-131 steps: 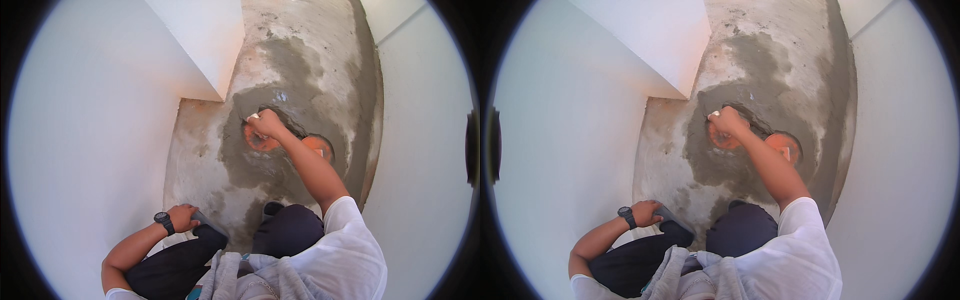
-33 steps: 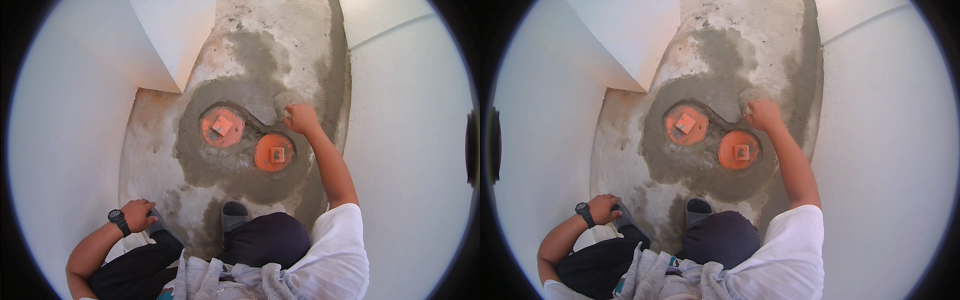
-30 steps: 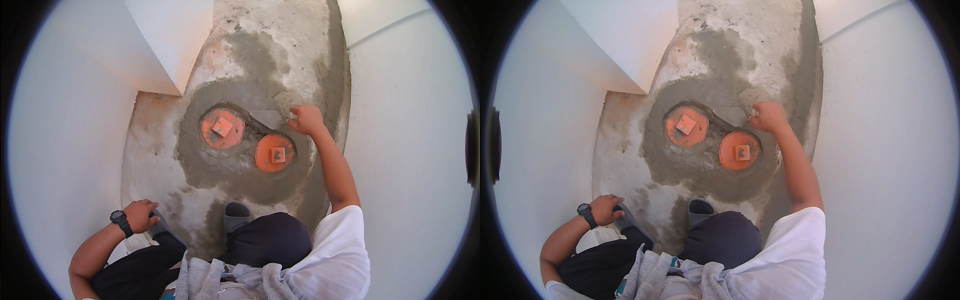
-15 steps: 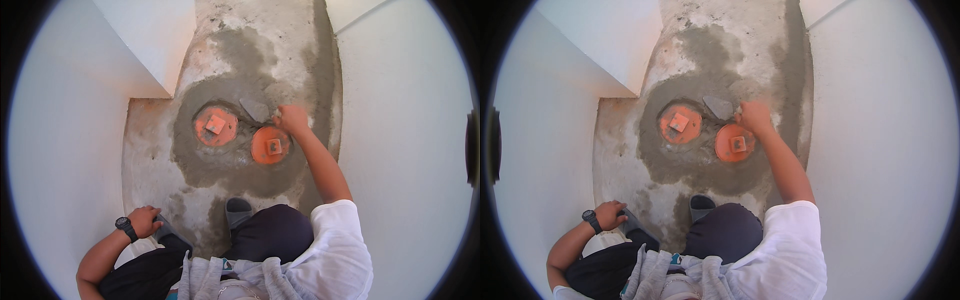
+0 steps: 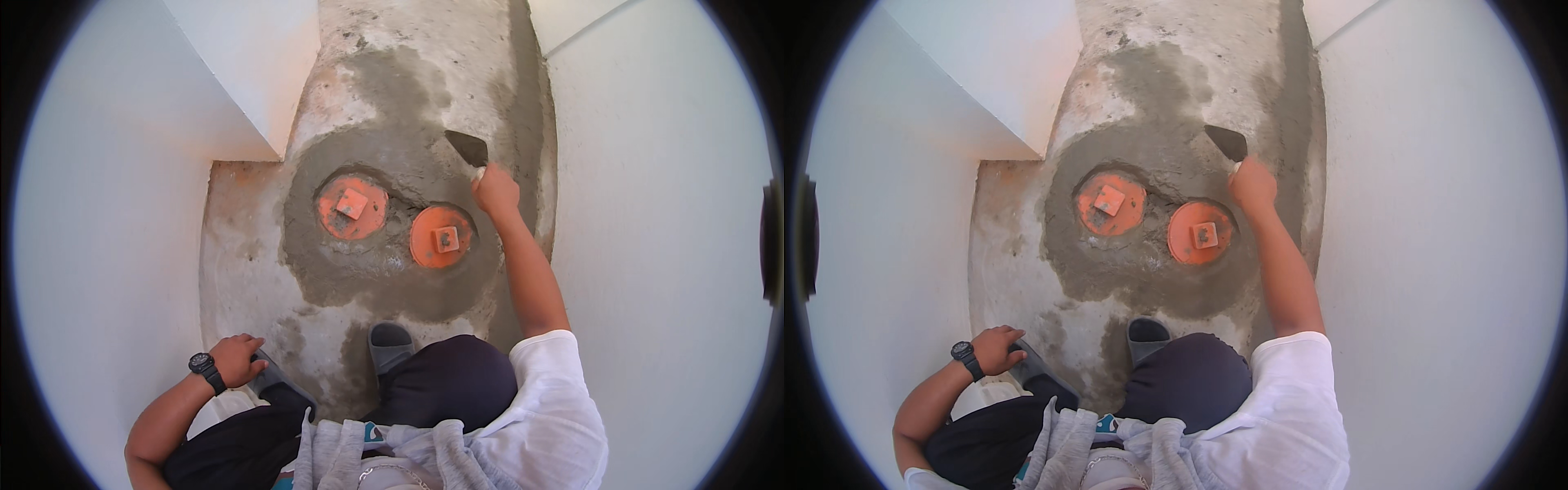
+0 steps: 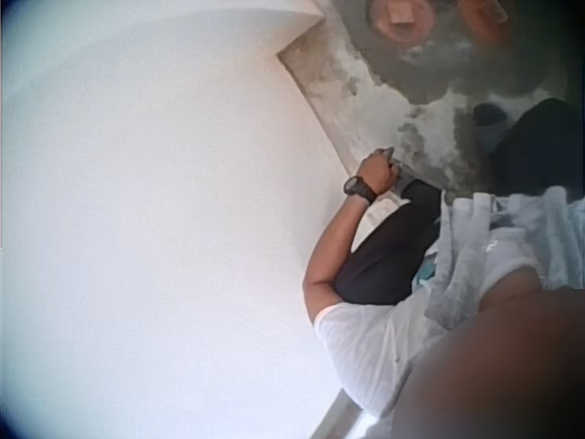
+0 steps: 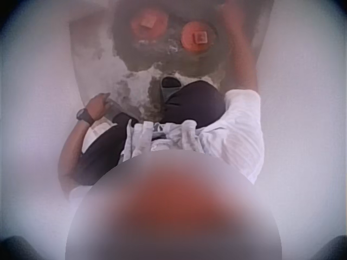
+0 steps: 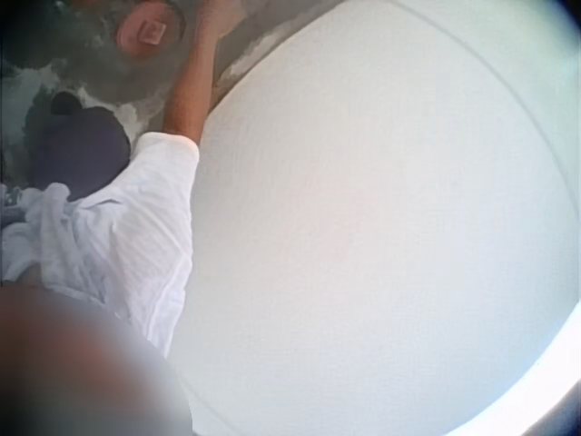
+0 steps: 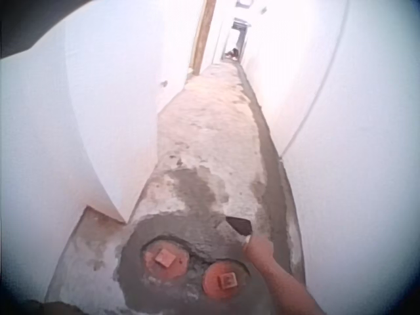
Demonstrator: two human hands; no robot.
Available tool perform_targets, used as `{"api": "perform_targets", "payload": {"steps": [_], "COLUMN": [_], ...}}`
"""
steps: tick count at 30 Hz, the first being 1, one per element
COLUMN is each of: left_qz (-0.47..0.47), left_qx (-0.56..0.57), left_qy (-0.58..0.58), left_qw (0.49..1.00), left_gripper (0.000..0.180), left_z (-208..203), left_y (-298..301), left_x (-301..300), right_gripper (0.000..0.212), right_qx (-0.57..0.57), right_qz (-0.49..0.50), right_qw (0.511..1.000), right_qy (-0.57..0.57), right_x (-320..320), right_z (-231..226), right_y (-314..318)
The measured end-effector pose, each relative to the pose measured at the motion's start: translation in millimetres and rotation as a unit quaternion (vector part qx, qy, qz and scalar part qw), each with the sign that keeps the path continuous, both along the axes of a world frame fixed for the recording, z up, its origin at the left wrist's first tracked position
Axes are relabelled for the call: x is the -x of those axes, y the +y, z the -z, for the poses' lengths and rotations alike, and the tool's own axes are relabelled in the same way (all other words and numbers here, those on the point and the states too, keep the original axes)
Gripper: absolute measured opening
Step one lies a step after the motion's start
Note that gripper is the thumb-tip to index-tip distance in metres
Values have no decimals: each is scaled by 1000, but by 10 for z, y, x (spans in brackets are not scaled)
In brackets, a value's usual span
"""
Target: The person squats and uses a trowel to spread wet cement around two orange circular fixtures on a concrete floor. They smooth the surface and work around the fixtures, occasionally shifting position to reach different areas.
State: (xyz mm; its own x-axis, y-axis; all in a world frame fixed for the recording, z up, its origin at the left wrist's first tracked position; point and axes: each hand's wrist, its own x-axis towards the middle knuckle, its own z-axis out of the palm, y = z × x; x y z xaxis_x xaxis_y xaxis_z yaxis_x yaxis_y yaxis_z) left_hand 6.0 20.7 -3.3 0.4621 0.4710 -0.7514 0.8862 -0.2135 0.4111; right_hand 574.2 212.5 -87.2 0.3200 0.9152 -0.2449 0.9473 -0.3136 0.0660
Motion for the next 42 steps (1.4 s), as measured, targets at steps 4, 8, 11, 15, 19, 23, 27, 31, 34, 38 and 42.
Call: {"api": "perform_targets", "payload": {"steps": [4,8,11,15,19,23,27,31,34,38,42], "left_qz": [10,13,21,21,25,15,16,8,5,-2,-7], "left_qx": [16,23,21,14,10,9,3,-6,-10,2,-10], "left_qy": [4,5,0,2,8,-1,-6,-16,-9,6,-3], "left_qw": [1000,1000,1000,1000,1000,1000,1000,1000,1000,1000,1000], "left_gripper": [52,54,54,54,53,53,52,51,51,51,50], "left_z": [32,48,52,46,20,22,40,13,-19,-35,-33], "left_y": [-47,-49,-23,24,18,-20,-25,-7,14,8,-33], "left_x": [10,5,-18,-58,-69,-45,-30,-40,-50,-45,-10], "right_gripper": [33,35,35,33,32,33,33,32,32,32,32], "right_qx": [-34,-59,-81,-118,-103,-106,-100,-102,-139,-123,-107], "right_qz": [-2,-61,-99,-98,-42,-55,-106,-135,-113,-42,-67], "right_qw": [999,994,988,984,993,991,986,980,977,990,990], "right_qy": [16,64,91,89,46,52,84,108,112,61,70], "right_x": [331,600,665,526,340,430,669,702,556,425,491], "right_z": [218,324,301,253,339,452,450,312,246,334,426], "right_y": [-266,-567,-728,-655,-217,-90,-441,-719,-519,131,393]}}
